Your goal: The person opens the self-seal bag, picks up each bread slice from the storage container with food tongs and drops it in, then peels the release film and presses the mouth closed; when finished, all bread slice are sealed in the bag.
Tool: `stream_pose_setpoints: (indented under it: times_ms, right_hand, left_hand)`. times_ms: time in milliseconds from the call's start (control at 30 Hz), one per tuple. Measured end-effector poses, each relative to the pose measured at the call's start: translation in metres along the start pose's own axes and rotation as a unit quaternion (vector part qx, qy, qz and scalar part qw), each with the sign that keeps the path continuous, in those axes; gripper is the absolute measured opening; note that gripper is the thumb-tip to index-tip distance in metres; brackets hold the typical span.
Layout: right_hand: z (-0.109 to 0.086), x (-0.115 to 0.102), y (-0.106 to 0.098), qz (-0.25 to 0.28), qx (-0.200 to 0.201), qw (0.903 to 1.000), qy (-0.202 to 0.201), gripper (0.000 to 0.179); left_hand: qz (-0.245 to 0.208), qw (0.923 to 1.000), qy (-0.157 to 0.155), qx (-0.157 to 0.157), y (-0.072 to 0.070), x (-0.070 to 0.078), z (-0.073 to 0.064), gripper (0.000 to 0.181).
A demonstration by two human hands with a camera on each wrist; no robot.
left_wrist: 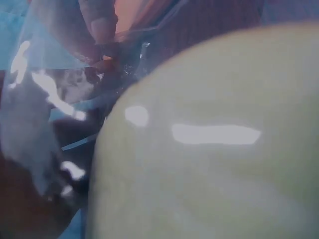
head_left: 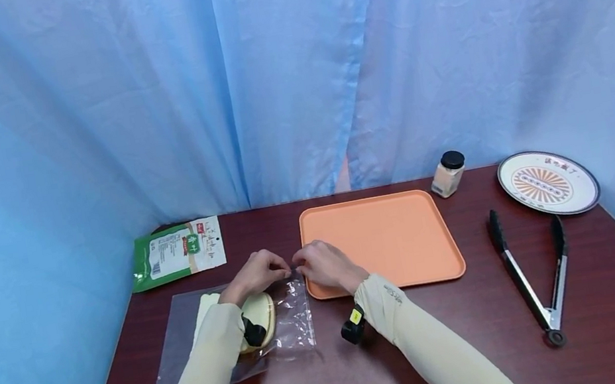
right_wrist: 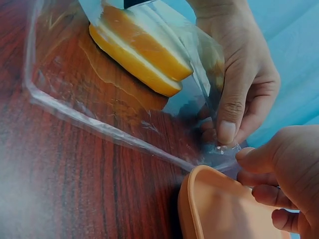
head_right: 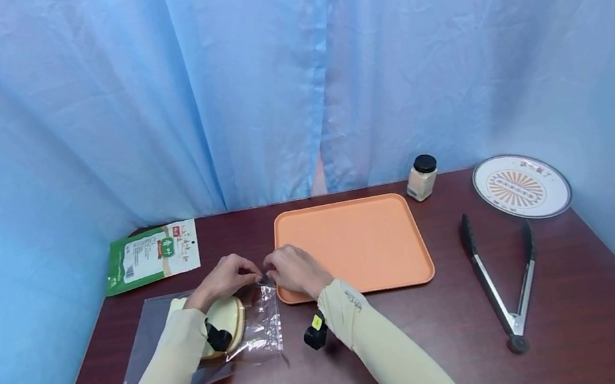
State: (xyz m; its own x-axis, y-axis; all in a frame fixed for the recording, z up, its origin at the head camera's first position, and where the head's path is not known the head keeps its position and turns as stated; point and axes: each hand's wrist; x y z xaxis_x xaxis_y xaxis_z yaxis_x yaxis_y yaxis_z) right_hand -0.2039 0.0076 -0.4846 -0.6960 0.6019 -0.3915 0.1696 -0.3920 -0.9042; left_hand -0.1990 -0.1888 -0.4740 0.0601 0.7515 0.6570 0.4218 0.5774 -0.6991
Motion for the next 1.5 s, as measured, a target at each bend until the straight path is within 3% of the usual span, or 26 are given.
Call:
stream_pose_setpoints:
  times_ms: [300,733,1100,1267,1500]
  right_hand:
    - [0.006,0.001,0.005,-0.016,-0.008,0.9998,-0.002,0.014]
    - [0.005,0.003,0.008,-0.023,0.023,0.9995,-0.006,0.013]
    - [-0.004,0.01,0.01,0.045,0.063,0.997,-0.001,0.012]
    - [-0.01,0.013,0.01,0.097,0.102,0.9901,-0.004,0.011]
    - [-0.02,0.016,0.01,0.131,0.123,0.9837,0.013,0.01]
  left_hand:
    - [-0.001,0.9999,-0.003,0.016,0.0,-0.004,0.002,0.012]
    - [0.008,0.9996,-0.01,0.023,0.0,-0.003,-0.001,0.012]
    - [-0.004,0.9996,-0.011,0.025,0.0,-0.006,0.0,0.012]
    - [-0.007,0.9995,-0.007,0.029,0.0,-0.007,0.001,0.012]
    - [-0.011,0.9994,-0.013,0.029,0.0,-0.007,0.0,0.012]
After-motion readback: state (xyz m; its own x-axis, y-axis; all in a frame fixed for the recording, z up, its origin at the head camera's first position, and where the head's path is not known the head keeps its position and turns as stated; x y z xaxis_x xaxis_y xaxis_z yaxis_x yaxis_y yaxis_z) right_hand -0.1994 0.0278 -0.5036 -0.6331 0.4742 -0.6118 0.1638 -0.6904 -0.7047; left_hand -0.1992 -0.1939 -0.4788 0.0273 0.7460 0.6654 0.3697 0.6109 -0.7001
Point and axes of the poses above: each hand's wrist, its own z-axis towards the middle knuckle, its own y-axis out of the palm, x = y × z, and after that the axes turned 8 degrees about -y, right-handed
